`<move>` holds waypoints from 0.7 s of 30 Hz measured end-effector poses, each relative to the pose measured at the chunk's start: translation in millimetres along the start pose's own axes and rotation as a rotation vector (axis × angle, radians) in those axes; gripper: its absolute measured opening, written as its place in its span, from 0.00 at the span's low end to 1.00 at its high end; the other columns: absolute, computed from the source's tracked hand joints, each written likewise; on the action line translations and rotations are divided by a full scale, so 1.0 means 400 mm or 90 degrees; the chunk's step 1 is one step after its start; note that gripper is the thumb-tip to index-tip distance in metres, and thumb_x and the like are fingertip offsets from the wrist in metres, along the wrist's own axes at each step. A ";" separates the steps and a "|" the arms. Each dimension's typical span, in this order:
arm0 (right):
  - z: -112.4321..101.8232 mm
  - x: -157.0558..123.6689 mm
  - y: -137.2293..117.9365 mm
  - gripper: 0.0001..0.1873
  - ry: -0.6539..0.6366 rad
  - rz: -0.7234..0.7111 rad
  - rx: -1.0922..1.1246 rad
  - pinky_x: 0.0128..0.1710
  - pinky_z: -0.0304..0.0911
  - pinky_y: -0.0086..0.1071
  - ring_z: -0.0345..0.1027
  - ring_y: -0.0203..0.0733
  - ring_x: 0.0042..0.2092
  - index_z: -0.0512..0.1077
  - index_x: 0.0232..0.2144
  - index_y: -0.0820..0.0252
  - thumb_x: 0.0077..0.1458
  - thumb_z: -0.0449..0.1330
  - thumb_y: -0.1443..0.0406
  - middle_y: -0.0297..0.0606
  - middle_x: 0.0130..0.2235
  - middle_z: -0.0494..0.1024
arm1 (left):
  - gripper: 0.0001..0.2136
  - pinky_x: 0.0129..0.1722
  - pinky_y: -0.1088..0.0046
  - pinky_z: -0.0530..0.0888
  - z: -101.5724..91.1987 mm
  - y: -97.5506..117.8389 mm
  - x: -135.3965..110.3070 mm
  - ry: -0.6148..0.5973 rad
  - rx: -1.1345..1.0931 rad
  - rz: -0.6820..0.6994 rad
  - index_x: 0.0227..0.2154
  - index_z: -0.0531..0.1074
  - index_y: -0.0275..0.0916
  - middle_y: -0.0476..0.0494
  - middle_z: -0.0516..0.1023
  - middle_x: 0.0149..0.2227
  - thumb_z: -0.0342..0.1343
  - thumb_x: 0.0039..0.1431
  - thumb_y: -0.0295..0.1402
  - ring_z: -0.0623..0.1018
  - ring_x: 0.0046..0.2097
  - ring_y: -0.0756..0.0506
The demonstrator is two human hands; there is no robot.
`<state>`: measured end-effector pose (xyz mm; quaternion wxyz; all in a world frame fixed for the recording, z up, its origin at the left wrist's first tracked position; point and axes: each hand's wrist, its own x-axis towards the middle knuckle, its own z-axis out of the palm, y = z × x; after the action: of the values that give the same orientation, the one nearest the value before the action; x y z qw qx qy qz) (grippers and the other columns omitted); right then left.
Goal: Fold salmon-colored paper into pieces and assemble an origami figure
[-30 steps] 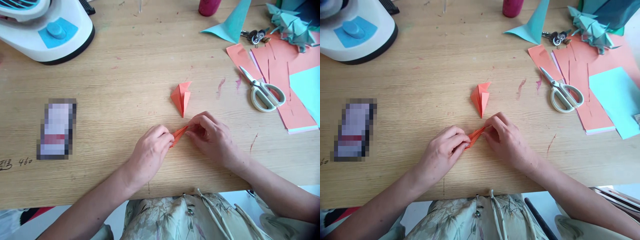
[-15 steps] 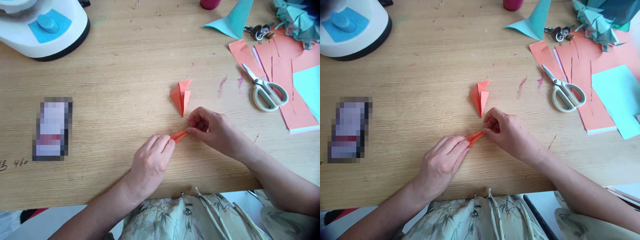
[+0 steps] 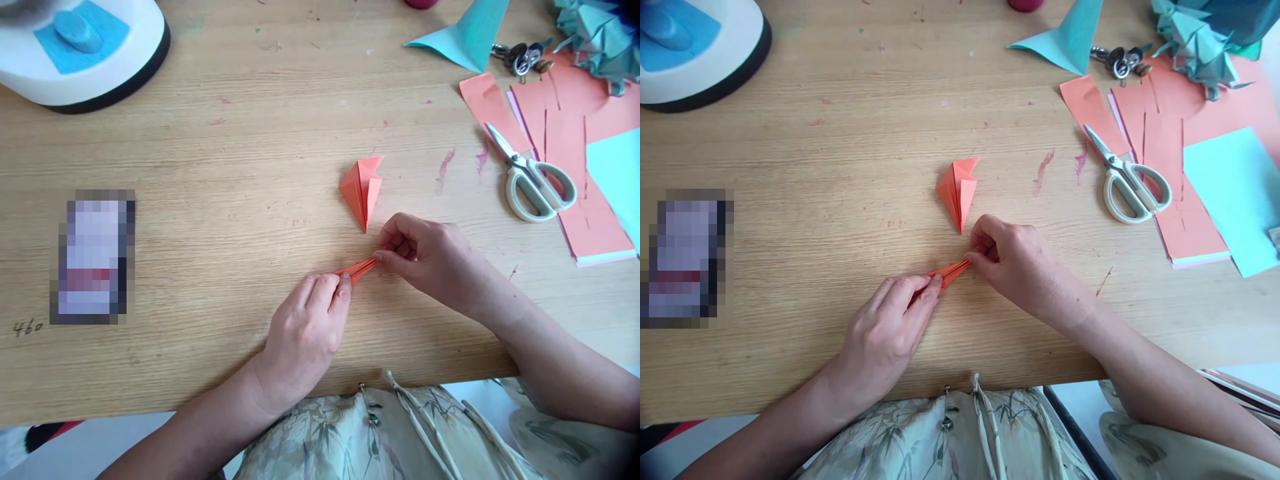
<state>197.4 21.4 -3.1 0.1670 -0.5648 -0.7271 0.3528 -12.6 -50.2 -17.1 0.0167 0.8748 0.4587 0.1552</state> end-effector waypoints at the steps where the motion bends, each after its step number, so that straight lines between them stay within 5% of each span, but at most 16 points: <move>1: -0.001 0.000 0.003 0.06 0.004 0.003 0.010 0.26 0.58 0.32 0.66 0.37 0.26 0.70 0.29 0.55 0.53 0.65 0.68 0.31 0.25 0.74 | 0.10 0.38 0.69 0.77 0.001 0.000 0.000 0.002 0.003 0.000 0.46 0.74 0.30 0.41 0.77 0.36 0.52 0.67 0.20 0.76 0.37 0.46; 10: -0.010 0.007 0.015 0.05 -0.120 0.027 0.177 0.22 0.60 0.30 0.66 0.37 0.26 0.72 0.31 0.55 0.57 0.64 0.62 0.31 0.25 0.73 | 0.10 0.36 0.69 0.76 0.002 -0.007 0.002 0.003 -0.007 -0.010 0.47 0.73 0.35 0.43 0.77 0.35 0.50 0.68 0.22 0.76 0.36 0.46; 21: 0.015 -0.001 -0.032 0.05 -0.107 -0.026 0.008 0.31 0.61 0.33 0.70 0.39 0.30 0.76 0.31 0.57 0.51 0.64 0.71 0.34 0.30 0.79 | 0.10 0.53 0.63 0.80 -0.011 -0.040 -0.020 0.008 -0.077 0.078 0.46 0.76 0.30 0.36 0.82 0.45 0.51 0.68 0.22 0.81 0.47 0.42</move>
<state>184.5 17.8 1.7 0.1160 -0.5172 -0.7477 0.4000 -30.9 -47.9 -18.0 0.0573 0.8976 0.3942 0.1889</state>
